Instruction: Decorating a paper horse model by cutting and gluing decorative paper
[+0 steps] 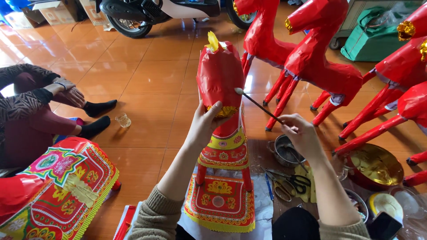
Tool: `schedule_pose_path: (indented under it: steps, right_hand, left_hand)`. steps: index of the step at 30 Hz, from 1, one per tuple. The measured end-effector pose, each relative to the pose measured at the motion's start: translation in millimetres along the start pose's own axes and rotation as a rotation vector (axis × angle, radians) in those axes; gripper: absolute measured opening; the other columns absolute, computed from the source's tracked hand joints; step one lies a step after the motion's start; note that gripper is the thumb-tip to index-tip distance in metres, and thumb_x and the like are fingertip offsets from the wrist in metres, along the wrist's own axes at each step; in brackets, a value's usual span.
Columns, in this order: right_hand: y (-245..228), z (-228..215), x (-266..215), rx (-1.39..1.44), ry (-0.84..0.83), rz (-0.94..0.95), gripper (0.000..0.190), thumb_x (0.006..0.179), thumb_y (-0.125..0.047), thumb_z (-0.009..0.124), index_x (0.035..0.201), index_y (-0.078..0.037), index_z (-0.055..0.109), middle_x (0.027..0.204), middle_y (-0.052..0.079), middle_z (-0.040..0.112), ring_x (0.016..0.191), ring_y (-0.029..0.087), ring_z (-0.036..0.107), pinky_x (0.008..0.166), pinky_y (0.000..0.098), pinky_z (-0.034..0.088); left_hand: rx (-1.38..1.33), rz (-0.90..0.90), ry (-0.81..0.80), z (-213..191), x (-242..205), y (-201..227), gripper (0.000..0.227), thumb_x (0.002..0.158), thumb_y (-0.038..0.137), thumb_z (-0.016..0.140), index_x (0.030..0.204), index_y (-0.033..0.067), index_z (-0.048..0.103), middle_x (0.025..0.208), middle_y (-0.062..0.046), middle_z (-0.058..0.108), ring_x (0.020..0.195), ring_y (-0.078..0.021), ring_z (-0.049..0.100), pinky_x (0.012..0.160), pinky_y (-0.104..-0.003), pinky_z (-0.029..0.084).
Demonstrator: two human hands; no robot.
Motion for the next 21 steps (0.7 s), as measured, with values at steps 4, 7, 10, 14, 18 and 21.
schedule_pose_path:
  steps: [4,7,10,14,18,21]
  right_hand:
    - [11,-2,18,0.014,0.008,-0.007,0.020,0.093,-0.004,0.067,0.112,-0.009,0.069,0.088,0.010,0.065,0.080,0.013,0.058,0.062,0.0326,0.052]
    - [-10,7,22,0.071,-0.026,0.031,0.020,0.092,-0.006,0.065,0.112,-0.010,0.068,0.090,0.005,0.063,0.083,0.011,0.057,0.064,0.0290,0.051]
    - [49,26,-2,0.166,-0.069,0.042,0.019,0.091,-0.005,0.066,0.109,-0.006,0.068,0.088,0.010,0.062,0.079,0.017,0.058,0.064,0.0328,0.053]
    - [39,21,8,0.168,-0.091,0.033,0.020,0.094,0.000,0.056,0.111,0.001,0.065,0.079,0.013,0.064,0.067,0.015,0.058,0.059,0.0293,0.051]
    - [-10,9,37,-0.015,-0.126,-0.073,0.025,0.095,0.003,0.053,0.116,-0.004,0.066,0.080,0.009,0.065,0.070,0.016,0.062,0.061,0.0299,0.050]
    - [-81,-5,47,-0.193,-0.104,-0.227,0.027,0.094,0.004,0.059,0.115,-0.010,0.068,0.084,0.006,0.066,0.078,0.019,0.065,0.067,0.0317,0.051]
  left_hand:
    - [-0.007,0.015,0.000,0,1,-1,0.061,0.087,0.017,0.075,0.139,0.0096,0.044,0.122,-0.027,0.057,0.106,-0.0415,0.062,0.086,-0.057,0.056]
    - [0.014,0.054,-0.015,26,-18,24,0.081,0.088,0.016,0.072,0.152,0.0191,0.023,0.125,-0.024,0.052,0.107,-0.0361,0.059,0.088,-0.056,0.055]
    - [0.050,0.062,-0.003,25,-19,25,0.091,0.087,0.017,0.071,0.156,0.0233,0.011,0.127,-0.024,0.050,0.108,-0.0327,0.057,0.089,-0.052,0.055]
    - [-0.003,0.056,-0.001,20,-15,18,0.092,0.086,0.015,0.074,0.155,0.0241,0.014,0.127,-0.026,0.053,0.105,-0.0349,0.061,0.084,-0.052,0.057]
    - [-0.009,0.077,-0.028,14,-11,12,0.080,0.088,0.015,0.074,0.151,0.0212,0.025,0.126,-0.028,0.054,0.105,-0.0397,0.062,0.083,-0.056,0.057]
    - [-0.013,0.068,-0.021,4,-4,0,0.067,0.087,0.017,0.075,0.143,0.0177,0.038,0.123,-0.025,0.057,0.104,-0.0391,0.063,0.083,-0.054,0.058]
Point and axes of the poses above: each hand's wrist, its own x-axis towards the middle knuckle, its own z-axis out of the palm, y = z × x, the point moved 8 cm from there along x, towards the middle knuckle
